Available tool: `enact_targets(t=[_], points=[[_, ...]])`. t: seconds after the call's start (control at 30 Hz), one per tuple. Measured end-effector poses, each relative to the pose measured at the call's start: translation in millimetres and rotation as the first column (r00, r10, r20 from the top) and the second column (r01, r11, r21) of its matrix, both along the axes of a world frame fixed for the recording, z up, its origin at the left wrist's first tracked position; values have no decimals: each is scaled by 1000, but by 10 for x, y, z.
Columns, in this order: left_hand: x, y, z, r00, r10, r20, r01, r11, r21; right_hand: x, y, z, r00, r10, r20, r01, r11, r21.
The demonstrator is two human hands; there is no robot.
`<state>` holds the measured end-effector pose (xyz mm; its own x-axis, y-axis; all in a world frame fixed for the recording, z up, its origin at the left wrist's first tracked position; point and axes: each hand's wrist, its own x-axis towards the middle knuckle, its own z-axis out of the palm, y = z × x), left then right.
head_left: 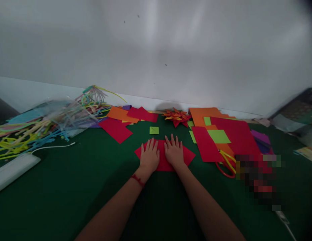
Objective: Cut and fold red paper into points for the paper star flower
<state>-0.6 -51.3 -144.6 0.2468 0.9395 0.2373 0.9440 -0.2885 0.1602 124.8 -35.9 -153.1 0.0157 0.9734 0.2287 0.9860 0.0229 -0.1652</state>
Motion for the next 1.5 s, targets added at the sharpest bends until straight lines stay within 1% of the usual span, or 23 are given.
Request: enact_targets(t=[0.13,0.27,0.33,0.4,0.47,0.53,0.6,0.63,0.67,0.7,0.73,0.77,0.8,0.87,0.9,0.93,0.97,1.03,1.1,1.17,1.3,1.47,1.5], points=[[-13,6,-22,1000,4,-19,-5,1000,-10,-16,-1,24,1000,-8,4,8,1000,-13],[-5,-6,-22,1000,10,-14,-10,1000,-17,-33,11,21,999,-40,-9,39,997,-60],[-19,9,-17,1000,2,-9,-3,999,-40,-11,33,46,998,-39,-48,35,996,-84],[-34,30,-15,1000,-12,4,12,997,-80,47,56,103,990,-15,-139,4,996,-84],[-38,44,-5,1000,-25,16,26,994,-107,135,53,187,968,40,-248,-51,998,-36],[-33,39,31,999,-27,26,29,995,-91,231,-4,283,949,153,-275,-134,987,90],[-39,11,108,998,-26,55,28,999,-34,314,-122,374,920,309,-241,-267,944,192],[-57,-11,157,996,-23,84,22,1000,9,350,-197,413,895,379,-236,-337,920,198],[-86,-37,208,992,-46,119,39,997,60,383,-276,445,874,423,-240,-380,902,205],[-129,-67,254,983,-101,152,85,991,105,415,-355,471,858,453,-244,-410,888,208],[-182,-100,289,965,-194,178,172,976,131,445,-427,489,843,479,-244,-440,876,197],[-242,-136,312,933,-306,189,283,949,143,475,-490,498,823,512,-245,-483,859,171],[-305,-174,320,888,-426,173,404,902,150,502,-541,498,805,537,-253,-517,843,146],[-416,-246,302,764,-641,79,632,767,111,546,-607,473,773,577,-265,-566,815,124],[-456,-276,285,730,-683,36,680,730,69,560,-624,454,763,588,-269,-580,806,114],[-485,-296,268,711,-703,8,702,711,44,568,-632,433,757,594,-270,-591,800,103],[-503,-306,253,710,-704,-9,704,710,21,571,-633,414,756,597,-270,-598,797,88],[-515,-293,237,728,-686,-9,685,728,-20,569,-627,395,759,595,-266,-606,794,50],[-514,-248,235,727,-687,6,687,726,-39,567,-620,403,766,588,-261,-605,796,16],[-518,-203,238,703,-711,17,711,703,-38,576,-620,427,771,584,-254,-606,795,-12],[-538,-190,252,665,-747,-15,745,665,-45,623,-653,454,761,613,-213,-637,768,-69],[-546,-205,279,666,-746,-14,745,666,-36,662,-698,439,757,639,-138,-652,752,-92],[-552,-192,285,655,-755,-19,755,656,-25,667,-701,440,752,648,-121,-659,746,-99]])
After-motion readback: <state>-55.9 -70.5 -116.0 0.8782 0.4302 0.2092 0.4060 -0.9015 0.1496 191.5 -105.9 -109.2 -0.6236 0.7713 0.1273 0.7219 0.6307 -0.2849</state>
